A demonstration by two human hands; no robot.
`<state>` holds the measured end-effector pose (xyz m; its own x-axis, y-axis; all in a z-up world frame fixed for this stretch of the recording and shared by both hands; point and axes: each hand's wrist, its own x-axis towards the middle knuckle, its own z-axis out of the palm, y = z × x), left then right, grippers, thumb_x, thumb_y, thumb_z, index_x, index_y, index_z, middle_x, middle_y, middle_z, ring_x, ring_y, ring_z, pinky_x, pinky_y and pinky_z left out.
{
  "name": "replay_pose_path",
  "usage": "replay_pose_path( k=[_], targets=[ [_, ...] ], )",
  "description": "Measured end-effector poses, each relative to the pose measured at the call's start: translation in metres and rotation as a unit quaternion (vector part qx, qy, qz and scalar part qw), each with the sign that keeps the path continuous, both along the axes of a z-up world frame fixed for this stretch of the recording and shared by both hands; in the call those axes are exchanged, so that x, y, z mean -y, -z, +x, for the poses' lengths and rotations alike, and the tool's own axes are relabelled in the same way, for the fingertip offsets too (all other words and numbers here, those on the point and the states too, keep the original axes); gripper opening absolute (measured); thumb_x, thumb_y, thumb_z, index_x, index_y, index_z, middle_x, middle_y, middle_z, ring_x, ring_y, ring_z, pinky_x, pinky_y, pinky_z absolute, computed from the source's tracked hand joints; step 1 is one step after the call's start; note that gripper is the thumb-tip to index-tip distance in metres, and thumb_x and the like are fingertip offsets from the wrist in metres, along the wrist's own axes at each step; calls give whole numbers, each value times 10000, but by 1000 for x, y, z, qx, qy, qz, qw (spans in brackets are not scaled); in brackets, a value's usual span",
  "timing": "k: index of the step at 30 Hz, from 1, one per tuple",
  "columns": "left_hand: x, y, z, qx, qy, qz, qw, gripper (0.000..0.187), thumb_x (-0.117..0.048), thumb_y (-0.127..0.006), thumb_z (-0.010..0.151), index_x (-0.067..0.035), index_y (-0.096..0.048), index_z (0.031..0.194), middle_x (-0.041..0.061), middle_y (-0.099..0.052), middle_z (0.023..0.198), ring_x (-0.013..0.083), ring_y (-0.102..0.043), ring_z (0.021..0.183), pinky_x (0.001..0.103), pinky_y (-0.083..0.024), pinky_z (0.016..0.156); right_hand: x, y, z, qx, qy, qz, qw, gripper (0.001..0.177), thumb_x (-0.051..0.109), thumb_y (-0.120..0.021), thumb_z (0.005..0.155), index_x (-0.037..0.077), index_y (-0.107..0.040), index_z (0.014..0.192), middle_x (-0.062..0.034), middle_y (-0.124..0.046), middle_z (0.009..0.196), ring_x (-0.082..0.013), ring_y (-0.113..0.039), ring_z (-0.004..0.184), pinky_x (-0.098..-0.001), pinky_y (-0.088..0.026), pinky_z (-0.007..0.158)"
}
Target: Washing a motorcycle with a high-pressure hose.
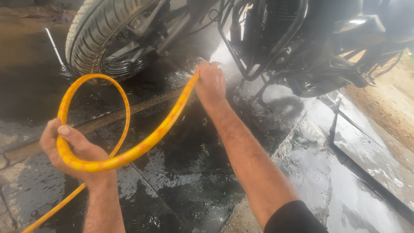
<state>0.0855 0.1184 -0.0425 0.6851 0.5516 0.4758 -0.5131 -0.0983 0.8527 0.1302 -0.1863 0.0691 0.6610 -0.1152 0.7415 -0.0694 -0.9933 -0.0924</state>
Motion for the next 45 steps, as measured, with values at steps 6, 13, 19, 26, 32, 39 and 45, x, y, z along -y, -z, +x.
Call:
replay_pose_path(
  k=[6, 13, 19, 26, 32, 39, 45],
  targets=[
    [-3, -5, -3, 35, -5, 13, 999, 444, -435, -447, 1209, -5, -520, 1290, 49, -506, 1225, 105, -555, 1144, 321, -533, 1053, -23, -18, -1, 53, -65, -21, 996, 177, 156, -654, 977, 18, -632, 869, -231, -632, 833, -433, -632, 751, -528, -508, 677],
    [3, -5, -3, 19, 10, -24, 999, 404, -427, -507, 1208, -49, -538, 1349, 24, -528, 1193, 86, -562, 1054, 283, -537, 965, -1, -26, -8, 61, -47, -15, 997, 154, 154, -654, 984, 37, -629, 888, -198, -616, 841, -394, -623, 765, -518, -495, 699],
    [8, -22, -10, 55, 22, 16, 998, 371, -392, -483, 1231, -39, -507, 1343, 56, -518, 1230, 116, -552, 1140, 328, -504, 1039, 11, -48, -20, 76, -56, -44, 995, 151, 146, -648, 1002, 38, -628, 898, -189, -625, 862, -394, -640, 798, -509, -502, 711],
    [10, 4, 0, 42, 17, 30, 999, 371, -406, -465, 1239, -53, -514, 1342, 53, -513, 1242, 127, -558, 1187, 339, -487, 1061, 12, -53, -20, 58, -23, -42, 997, 169, 160, -642, 1003, 28, -629, 898, -214, -624, 859, -420, -645, 775, -525, -506, 696],
    [7, -25, -10, 70, 9, 37, 997, 436, -462, -474, 1220, -37, -489, 1318, 63, -487, 1233, 146, -523, 1192, 377, -468, 1087, 10, -56, -16, 36, -16, -7, 999, 202, 172, -647, 991, 20, -623, 861, -224, -627, 836, -422, -648, 765, -525, -506, 687],
    [8, -36, -13, 56, 5, 57, 997, 447, -480, -449, 1215, -45, -489, 1311, 58, -481, 1218, 152, -518, 1182, 388, -468, 1088, 12, -56, -18, 42, -24, 3, 999, 226, 182, -646, 997, 16, -619, 846, -215, -625, 830, -416, -644, 774, -522, -504, 699],
    [11, -30, -11, 51, 9, 70, 996, 465, -498, -436, 1213, -44, -470, 1304, 77, -465, 1259, 171, -494, 1239, 407, -447, 1121, 14, -52, -18, 40, -10, 0, 999, 220, 193, -637, 996, 20, -633, 861, -214, -624, 837, -415, -644, 771, -522, -500, 692]
  ],
)
